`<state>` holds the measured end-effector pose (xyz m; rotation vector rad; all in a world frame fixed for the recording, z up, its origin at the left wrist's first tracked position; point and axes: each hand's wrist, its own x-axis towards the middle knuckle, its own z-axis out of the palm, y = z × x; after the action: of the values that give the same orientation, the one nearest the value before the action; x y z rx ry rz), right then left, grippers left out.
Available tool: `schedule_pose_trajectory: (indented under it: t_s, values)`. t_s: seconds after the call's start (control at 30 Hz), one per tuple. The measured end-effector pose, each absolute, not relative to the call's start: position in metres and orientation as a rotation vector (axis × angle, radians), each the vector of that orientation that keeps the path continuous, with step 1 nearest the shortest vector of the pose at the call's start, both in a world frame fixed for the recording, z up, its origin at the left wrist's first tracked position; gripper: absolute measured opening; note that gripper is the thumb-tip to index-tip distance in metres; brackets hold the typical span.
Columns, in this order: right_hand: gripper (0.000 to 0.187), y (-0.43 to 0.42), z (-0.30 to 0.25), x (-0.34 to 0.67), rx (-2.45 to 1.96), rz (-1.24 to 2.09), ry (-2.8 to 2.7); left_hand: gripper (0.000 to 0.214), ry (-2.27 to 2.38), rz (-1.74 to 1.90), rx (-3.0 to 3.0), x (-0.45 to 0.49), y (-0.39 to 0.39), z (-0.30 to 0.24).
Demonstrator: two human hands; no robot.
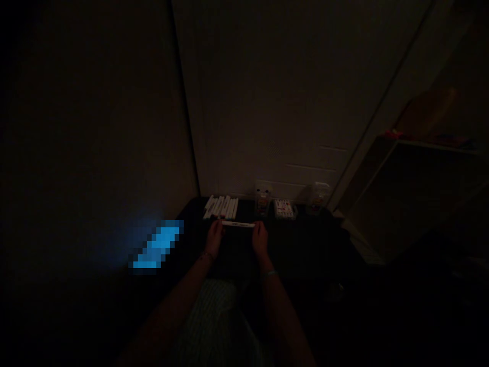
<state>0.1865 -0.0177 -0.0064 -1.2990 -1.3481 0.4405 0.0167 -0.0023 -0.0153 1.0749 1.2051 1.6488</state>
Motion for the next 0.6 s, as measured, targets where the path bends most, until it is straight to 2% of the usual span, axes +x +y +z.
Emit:
schedule_pose_trajectory:
  t_s: [0.6]
  values:
    - [0.032, -0.0192, -0.0045, 0.1851, -1.327, 0.427, -1.36, 0.041, 1.194, 1.637, 1.137, 0.0142, -0.0017, -0.0189]
